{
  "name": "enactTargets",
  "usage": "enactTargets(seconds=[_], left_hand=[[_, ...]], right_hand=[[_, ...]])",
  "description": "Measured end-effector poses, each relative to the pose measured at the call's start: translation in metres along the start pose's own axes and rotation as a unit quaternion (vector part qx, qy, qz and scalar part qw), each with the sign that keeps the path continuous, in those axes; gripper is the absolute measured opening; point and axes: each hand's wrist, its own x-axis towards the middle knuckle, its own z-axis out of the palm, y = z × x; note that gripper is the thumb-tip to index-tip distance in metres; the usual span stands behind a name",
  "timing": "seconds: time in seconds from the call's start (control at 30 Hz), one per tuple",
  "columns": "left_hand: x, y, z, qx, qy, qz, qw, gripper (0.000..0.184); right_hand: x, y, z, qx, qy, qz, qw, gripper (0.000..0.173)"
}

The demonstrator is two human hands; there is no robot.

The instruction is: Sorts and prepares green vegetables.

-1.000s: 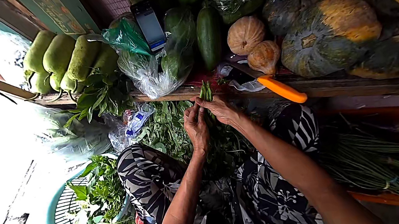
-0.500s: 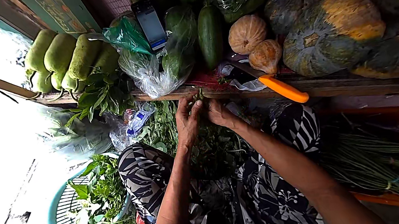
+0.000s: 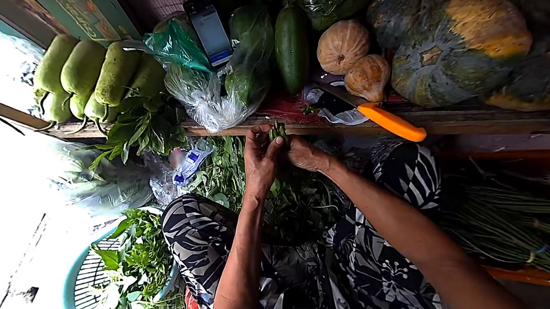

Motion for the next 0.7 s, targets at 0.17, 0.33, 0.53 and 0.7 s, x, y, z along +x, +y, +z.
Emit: enactTargets(seconds=[0.17,0.33,0.53,0.7], left_hand=[[0.003,-0.010,-0.014,0.063,-0.052,-0.057,0.995,0.071],[0.018,-0.043,-0.003,0.213,-0.234,-0.150,0.936,0.109],[0.035,-0.051,-0.004,0.011,-0.327,-0.194,0.925,0.043],[0.015,-0.070,-0.009,-0.145,-0.269,-0.215,0.928,0.058]], right_hand=[[0.005,-0.003,-0.001,0.083,0.106,0.049,0.990,0.011],[0.017,-0.004,-0.026,0.297,0.301,0.076,0.903,0.021],[0.017,-0.005,-0.051,0.215,0.265,0.130,0.931,0.027],[0.020,-0.005,-0.046,0.334,0.333,0.053,0.880,0.032]])
